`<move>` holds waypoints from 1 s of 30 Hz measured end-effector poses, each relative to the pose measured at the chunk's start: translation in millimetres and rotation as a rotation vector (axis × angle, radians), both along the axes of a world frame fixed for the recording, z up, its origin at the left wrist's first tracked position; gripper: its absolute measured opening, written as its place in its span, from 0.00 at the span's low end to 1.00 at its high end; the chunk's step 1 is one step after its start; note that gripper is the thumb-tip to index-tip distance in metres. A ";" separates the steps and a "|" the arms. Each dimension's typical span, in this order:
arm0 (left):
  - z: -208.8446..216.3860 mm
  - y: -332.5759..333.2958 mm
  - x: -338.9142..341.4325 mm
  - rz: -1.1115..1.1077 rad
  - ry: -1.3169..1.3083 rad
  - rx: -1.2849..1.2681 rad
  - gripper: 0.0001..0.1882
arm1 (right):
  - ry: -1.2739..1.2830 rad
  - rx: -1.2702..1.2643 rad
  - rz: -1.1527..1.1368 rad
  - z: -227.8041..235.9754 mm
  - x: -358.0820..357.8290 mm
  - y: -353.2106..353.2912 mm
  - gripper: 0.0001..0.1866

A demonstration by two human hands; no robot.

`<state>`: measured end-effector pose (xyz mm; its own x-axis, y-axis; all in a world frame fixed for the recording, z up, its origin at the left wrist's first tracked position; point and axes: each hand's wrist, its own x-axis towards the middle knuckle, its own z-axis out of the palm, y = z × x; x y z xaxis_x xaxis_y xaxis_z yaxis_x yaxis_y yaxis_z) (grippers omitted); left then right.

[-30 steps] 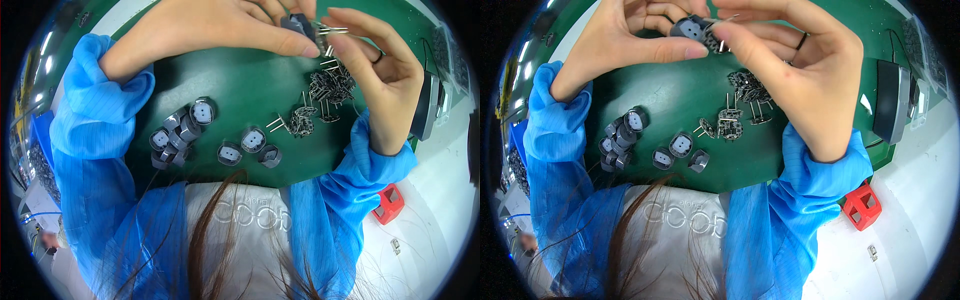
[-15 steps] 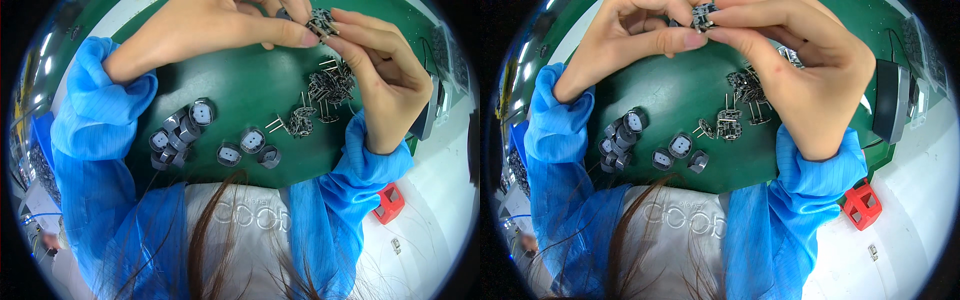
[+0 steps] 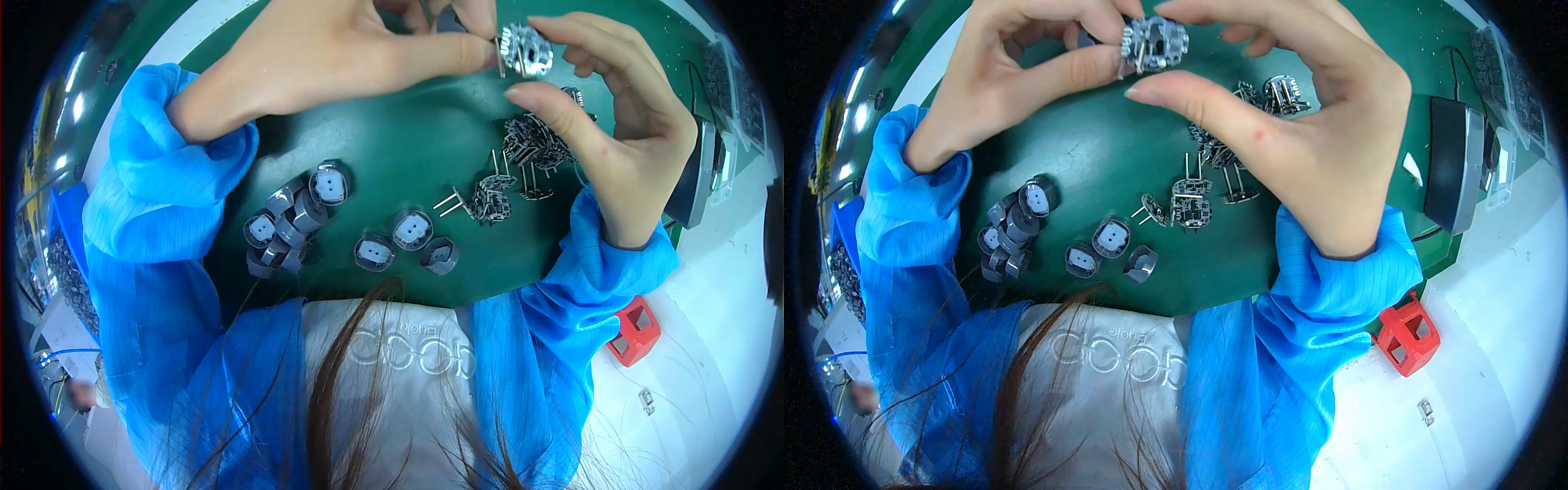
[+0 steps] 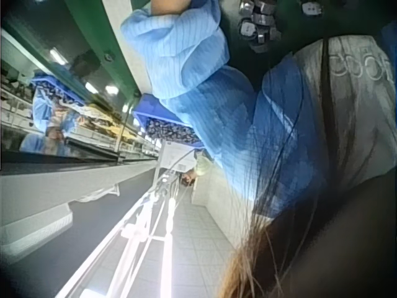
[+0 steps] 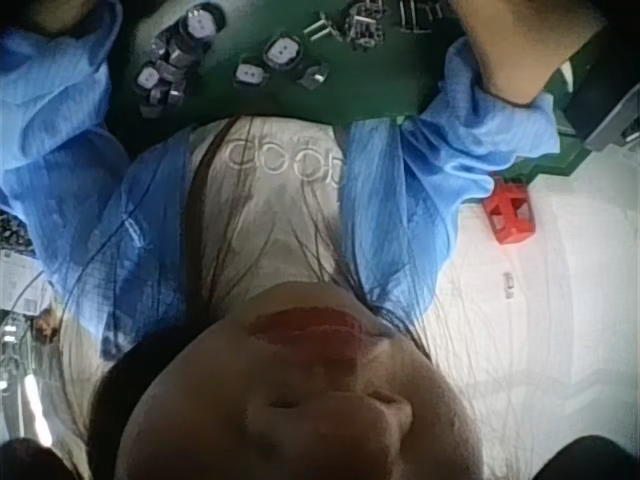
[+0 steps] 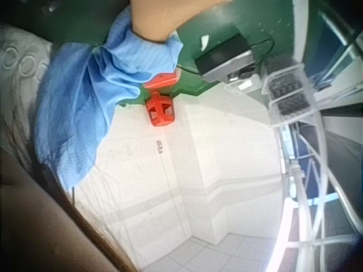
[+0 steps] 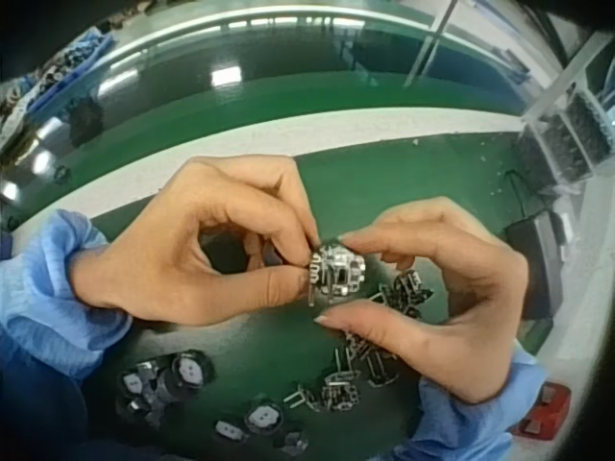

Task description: The person assembles small electronic components by hand on a green workbench. They repeatedly pick up gray plastic housings and metal pin assemblies, insert the pins into the housings, and place the completed units back on the table. The process is continuous and repetitive throughout the clip.

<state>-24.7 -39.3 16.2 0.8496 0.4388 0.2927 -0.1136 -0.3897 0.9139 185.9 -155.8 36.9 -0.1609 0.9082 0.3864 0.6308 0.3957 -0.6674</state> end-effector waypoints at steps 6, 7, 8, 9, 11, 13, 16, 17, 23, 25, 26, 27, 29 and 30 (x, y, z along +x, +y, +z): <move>-7.5 -2.2 0.8 0.034 -0.020 0.069 0.03 | 0.023 0.004 -0.087 -6.0 -6.1 -3.6 0.21; -5.7 -1.3 2.0 0.033 -0.034 0.092 0.03 | 0.006 0.026 -0.097 -3.8 -5.6 -4.4 0.21; -4.3 -0.9 4.0 0.031 -0.047 0.112 0.03 | 0.015 0.033 -0.092 -2.5 -4.7 -5.0 0.21; -3.2 -0.8 5.5 0.036 -0.070 0.127 0.03 | 0.023 0.040 -0.087 -1.4 -3.6 -5.2 0.21; -1.3 -4.6 2.0 0.080 -0.061 0.110 0.04 | 0.056 0.062 -0.071 -5.2 -5.2 -3.8 0.22; 2.3 -4.8 2.1 0.101 -0.059 0.127 0.04 | 0.078 0.082 -0.095 -6.4 -9.2 -4.9 0.23; 1.6 3.4 3.9 0.092 -0.127 0.344 0.03 | -0.032 0.196 -0.131 -2.6 -13.4 -3.4 0.23; -0.7 3.9 2.6 0.095 -0.123 0.360 0.03 | -0.081 0.236 -0.134 -3.5 -15.9 -3.1 0.24; -1.2 -2.5 2.3 0.046 -0.030 -0.063 0.04 | -0.061 0.310 -0.091 -1.6 -15.7 -3.4 0.24; 0.0 0.8 2.8 0.067 -0.095 0.072 0.04 | -0.008 0.288 -0.101 -3.6 -14.6 -3.4 0.24; 0.2 1.8 2.8 0.083 -0.120 0.131 0.04 | -0.039 0.314 -0.123 -3.3 -15.8 -3.5 0.24; 0.2 2.3 1.7 0.108 -0.129 0.175 0.04 | -0.071 0.339 -0.145 -2.8 -18.4 -3.6 0.25; -0.6 2.4 2.6 0.151 -0.179 0.281 0.04 | -0.129 0.389 -0.184 -2.3 -21.2 -4.5 0.25; -1.4 1.7 4.0 0.170 -0.218 0.345 0.04 | -0.153 0.415 -0.199 -2.8 -22.1 -5.3 0.25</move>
<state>-20.7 -37.6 14.8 0.6760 0.4118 0.6111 -0.1977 -0.6976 0.6887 163.7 -161.0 34.1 -0.0833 0.7012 0.7081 0.8001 0.4706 -0.3720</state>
